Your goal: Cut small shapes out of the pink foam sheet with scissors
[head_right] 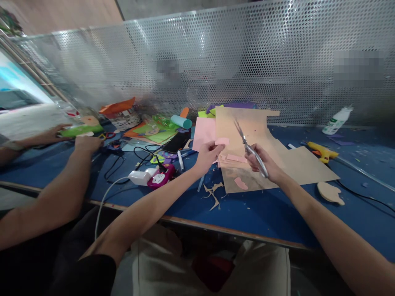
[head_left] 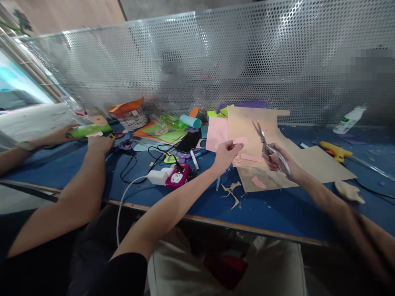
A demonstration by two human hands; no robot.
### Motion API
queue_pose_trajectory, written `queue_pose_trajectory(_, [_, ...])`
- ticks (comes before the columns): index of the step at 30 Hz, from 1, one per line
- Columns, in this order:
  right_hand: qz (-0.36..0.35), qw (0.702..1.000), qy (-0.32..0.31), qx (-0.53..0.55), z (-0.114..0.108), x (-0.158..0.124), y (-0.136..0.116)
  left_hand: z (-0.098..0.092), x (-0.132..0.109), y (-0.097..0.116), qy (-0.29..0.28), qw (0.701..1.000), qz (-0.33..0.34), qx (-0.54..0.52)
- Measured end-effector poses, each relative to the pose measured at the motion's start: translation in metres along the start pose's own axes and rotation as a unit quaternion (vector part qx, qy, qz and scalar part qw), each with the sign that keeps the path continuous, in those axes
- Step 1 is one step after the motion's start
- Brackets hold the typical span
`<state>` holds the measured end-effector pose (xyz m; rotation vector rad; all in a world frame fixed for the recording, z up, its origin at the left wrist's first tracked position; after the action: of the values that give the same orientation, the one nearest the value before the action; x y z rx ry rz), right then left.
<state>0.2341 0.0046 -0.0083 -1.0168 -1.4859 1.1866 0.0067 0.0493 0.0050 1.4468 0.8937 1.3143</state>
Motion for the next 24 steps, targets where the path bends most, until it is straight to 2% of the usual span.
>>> queue_pose_trajectory(3, [-0.059, 0.991, 0.086, 0.087, 0.007, 0.005, 0.004, 0.004, -0.004, 0.001, -0.040, 0.996, 0.039, 0.063])
queue_pose_trajectory(6, [-0.036, 0.984, 0.142, 0.100, 0.017, 0.006, 0.008, 0.009, -0.010, 0.002, -0.077, 0.986, 0.075, 0.124])
queue_pose_trajectory(9, [-0.016, 0.978, 0.186, 0.096, 0.024, 0.006, 0.011, 0.012, -0.013, 0.003, -0.109, 0.978, 0.082, 0.157])
queue_pose_trajectory(18, [-0.008, 0.970, 0.217, 0.111, 0.026, 0.007, 0.012, 0.011, -0.011, 0.002, -0.140, 0.977, 0.063, 0.150])
queue_pose_trajectory(24, [-0.005, 0.969, 0.220, 0.114, 0.027, 0.006, 0.010, 0.011, -0.010, -0.002, -0.168, 0.981, 0.001, 0.100])
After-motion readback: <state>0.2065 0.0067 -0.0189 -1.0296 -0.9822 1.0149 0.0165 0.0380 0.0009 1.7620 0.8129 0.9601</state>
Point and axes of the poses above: each hand's wrist, its own x-axis towards the middle knuckle, its own z-axis out of the palm, y = z × x, the point moved 3 cm from there along x, towards the middle knuckle, and after that the axes turned 4 degrees about y, right-handed, at the moved point
